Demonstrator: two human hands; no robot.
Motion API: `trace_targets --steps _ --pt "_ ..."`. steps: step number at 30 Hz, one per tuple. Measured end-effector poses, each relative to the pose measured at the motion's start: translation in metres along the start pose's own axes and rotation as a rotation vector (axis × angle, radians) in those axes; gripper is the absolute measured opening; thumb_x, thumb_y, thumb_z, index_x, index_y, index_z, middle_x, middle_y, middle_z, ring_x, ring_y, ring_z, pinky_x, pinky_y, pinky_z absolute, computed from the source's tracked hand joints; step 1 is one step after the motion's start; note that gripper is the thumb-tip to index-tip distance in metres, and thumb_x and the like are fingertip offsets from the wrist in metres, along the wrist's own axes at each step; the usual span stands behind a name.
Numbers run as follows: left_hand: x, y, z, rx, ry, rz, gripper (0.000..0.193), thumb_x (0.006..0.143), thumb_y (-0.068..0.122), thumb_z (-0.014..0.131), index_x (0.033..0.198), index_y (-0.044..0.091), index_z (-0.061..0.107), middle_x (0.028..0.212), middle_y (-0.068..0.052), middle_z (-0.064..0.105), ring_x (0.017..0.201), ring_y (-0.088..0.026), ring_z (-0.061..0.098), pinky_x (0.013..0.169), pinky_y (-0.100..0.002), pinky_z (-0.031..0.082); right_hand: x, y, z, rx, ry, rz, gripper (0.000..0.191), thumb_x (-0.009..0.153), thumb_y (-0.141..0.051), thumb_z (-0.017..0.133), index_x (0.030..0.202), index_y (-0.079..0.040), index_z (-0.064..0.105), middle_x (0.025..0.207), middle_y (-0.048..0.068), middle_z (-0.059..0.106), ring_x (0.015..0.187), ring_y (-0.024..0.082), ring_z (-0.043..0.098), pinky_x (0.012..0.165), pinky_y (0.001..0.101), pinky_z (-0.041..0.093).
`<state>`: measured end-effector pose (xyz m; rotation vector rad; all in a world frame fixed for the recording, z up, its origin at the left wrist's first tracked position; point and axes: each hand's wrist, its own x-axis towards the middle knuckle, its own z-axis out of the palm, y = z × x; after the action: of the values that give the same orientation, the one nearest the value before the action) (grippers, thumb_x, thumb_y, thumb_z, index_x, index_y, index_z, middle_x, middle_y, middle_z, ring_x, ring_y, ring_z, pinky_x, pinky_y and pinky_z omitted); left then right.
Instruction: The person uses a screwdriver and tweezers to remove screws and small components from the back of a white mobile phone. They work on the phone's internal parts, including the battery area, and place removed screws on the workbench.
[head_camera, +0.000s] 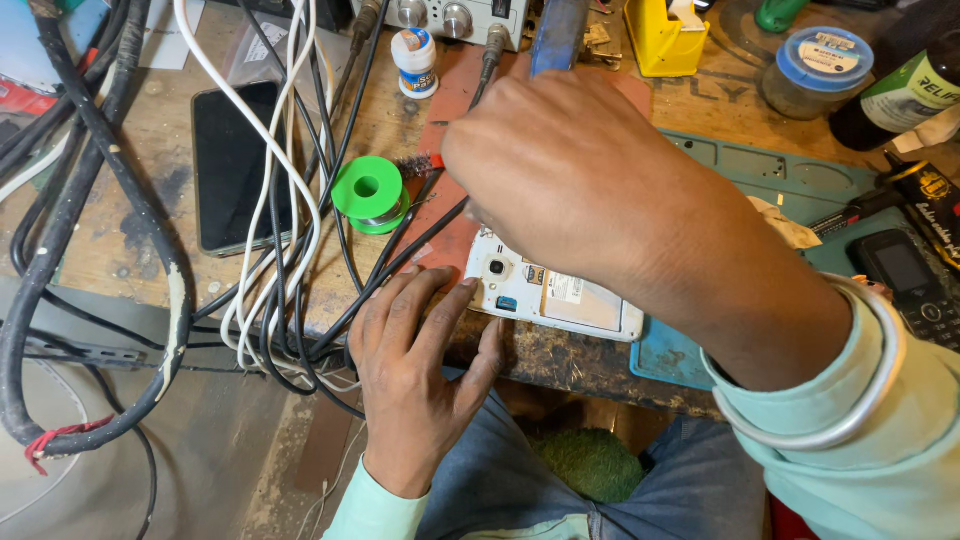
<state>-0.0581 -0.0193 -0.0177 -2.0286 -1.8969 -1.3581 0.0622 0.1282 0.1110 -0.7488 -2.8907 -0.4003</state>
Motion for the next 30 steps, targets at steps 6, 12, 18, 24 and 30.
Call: trace_targets --steps 6,12,18,24,30 --pt "0.001 0.0 -0.001 0.002 0.006 0.005 0.042 0.081 0.024 0.082 0.119 0.009 0.072 0.128 -0.009 0.065 0.131 -0.032 0.055 0.11 -0.046 0.037 -0.001 -0.016 -0.005 0.102 0.271 -0.13 0.014 0.078 -0.011 0.071 0.086 -0.001 0.066 0.083 0.019 0.069 0.084 0.035 0.071 0.071 0.0466 0.055" --pt "0.001 0.0 -0.001 -0.005 0.002 0.008 0.042 0.083 0.026 0.082 0.12 0.008 0.071 0.128 -0.009 0.064 0.13 -0.032 0.055 0.11 -0.046 0.037 -0.003 -0.012 -0.011 0.223 0.243 -0.005 0.026 0.083 -0.012 0.068 0.102 0.002 0.057 0.091 0.022 0.066 0.087 0.039 0.068 0.074 0.0486 0.053" --pt "0.0 0.0 -0.002 -0.006 0.005 0.007 0.043 0.082 0.026 0.081 0.12 0.008 0.071 0.128 -0.009 0.064 0.129 -0.032 0.055 0.109 -0.046 0.037 -0.03 -0.013 -0.001 0.314 0.184 0.179 0.044 0.091 -0.018 0.069 0.121 0.007 0.048 0.1 0.025 0.062 0.091 0.042 0.064 0.076 0.0506 0.051" --pt "0.001 0.0 -0.001 -0.009 0.008 0.013 0.044 0.082 0.026 0.082 0.12 0.007 0.07 0.128 -0.01 0.064 0.128 -0.032 0.056 0.108 -0.046 0.038 -0.028 -0.026 0.01 0.451 0.287 0.204 0.024 0.102 -0.008 0.064 0.118 0.002 0.049 0.113 0.022 0.06 0.107 0.041 0.063 0.089 0.0494 0.051" --pt "0.0 0.0 -0.001 -0.005 0.014 0.015 0.044 0.082 0.026 0.082 0.12 0.008 0.07 0.127 -0.01 0.064 0.128 -0.032 0.056 0.108 -0.046 0.038 -0.05 -0.029 0.011 0.587 0.364 0.197 0.035 0.1 0.0 0.062 0.13 0.004 0.045 0.117 0.025 0.056 0.101 0.041 0.063 0.083 0.0486 0.05"
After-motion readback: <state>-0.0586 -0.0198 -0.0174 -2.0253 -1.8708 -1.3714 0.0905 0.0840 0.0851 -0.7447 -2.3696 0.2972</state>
